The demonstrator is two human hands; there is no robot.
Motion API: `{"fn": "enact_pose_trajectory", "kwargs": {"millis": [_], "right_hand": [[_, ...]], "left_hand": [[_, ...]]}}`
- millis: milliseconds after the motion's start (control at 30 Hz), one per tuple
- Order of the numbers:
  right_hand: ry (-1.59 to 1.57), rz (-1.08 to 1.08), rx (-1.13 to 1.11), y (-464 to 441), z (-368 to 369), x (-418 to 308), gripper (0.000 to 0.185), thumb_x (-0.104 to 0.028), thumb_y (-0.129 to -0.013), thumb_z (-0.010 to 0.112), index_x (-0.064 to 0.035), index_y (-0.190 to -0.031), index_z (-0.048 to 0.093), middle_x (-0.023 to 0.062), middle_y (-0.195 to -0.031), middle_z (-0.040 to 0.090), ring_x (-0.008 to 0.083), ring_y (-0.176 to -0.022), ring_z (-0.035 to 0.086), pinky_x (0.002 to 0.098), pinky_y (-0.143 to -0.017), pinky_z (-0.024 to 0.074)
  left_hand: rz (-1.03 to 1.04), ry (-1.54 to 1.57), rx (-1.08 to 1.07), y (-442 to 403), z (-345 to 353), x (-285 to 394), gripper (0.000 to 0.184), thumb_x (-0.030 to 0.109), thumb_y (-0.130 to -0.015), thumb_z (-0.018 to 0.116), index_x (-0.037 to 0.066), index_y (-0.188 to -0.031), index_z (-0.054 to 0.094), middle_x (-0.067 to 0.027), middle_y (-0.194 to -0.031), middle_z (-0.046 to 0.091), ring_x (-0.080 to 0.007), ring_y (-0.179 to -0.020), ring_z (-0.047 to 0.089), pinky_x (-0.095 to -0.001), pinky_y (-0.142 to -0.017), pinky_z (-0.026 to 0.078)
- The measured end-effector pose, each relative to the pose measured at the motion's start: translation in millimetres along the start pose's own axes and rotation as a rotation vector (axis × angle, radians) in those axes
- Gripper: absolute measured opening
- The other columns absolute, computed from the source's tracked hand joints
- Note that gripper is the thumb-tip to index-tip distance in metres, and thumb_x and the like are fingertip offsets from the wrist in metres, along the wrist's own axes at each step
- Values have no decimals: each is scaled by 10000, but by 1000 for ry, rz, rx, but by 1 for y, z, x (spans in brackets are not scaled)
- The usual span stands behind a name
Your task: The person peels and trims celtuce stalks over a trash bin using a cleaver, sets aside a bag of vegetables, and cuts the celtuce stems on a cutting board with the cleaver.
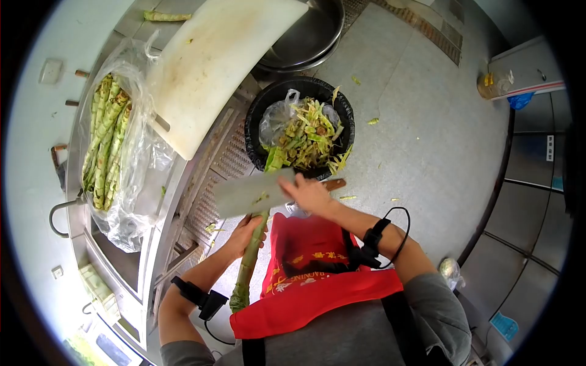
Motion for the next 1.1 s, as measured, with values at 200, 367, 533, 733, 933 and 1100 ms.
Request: {"fn": "enact_pose_trajectory", "kwargs": {"millis": [200,367,533,733,933,1100], "right_hand": [[-85,367,-8,-4,4,71,509,-117,-826,525,-157,-1311,377,212,-979,541,359,-675,634,444,-571,511],[-151,87,-83,2,-28,13,500,-142,-834,510,-154,-1318,385,193,-929,523,355,-620,624,442,-520,507],[-69,5,-27,5,-14,-3,563,-88,-796,503,-163,-1340,380,159,-885,515,301,-585,625,380,-497,499],[-18,256,-2,3,12,63,458,-130,-832,493,-177,-1282,415,175,-918,559,341,-627,632,430,-544,507],[-160,301,-8,10,-10,72,566,-111,-796,561,-169,-1326,368,206,-975,553,369,-693,627,452,-559,501],[-128,50,-33,8,-29,11,605,-81,-783,518,-145,-1360,349,167,-862,511,311,-564,610,398,-501,499]], "left_hand": [[-22,17,-30,9,-12,-7,468,352,-895,550,124,-1267,381,-68,-829,544,-147,-616,530,-299,-481,482],[26,-1,-12,-2,-4,1,549,314,-858,631,136,-1293,347,-66,-818,545,-149,-598,529,-290,-477,476],[9,-72,33,1,-1,3,557,288,-859,624,153,-1321,344,-69,-795,535,-152,-597,533,-295,-463,474],[6,7,-60,8,9,4,576,271,-866,611,169,-1349,314,-77,-798,535,-151,-579,533,-291,-441,466],[66,30,-102,9,2,2,573,267,-886,578,148,-1353,268,-100,-860,561,-170,-590,551,-303,-484,488],[35,142,-155,2,5,7,511,278,-905,492,113,-1342,285,-112,-924,568,-198,-672,578,-353,-564,514]]}}
Point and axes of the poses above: each hand's wrist, its own y-axis away from the middle knuckle, its own z-axis out of the palm, x = y × z, the point moved 1 cm from there along -y, towards the middle knuckle
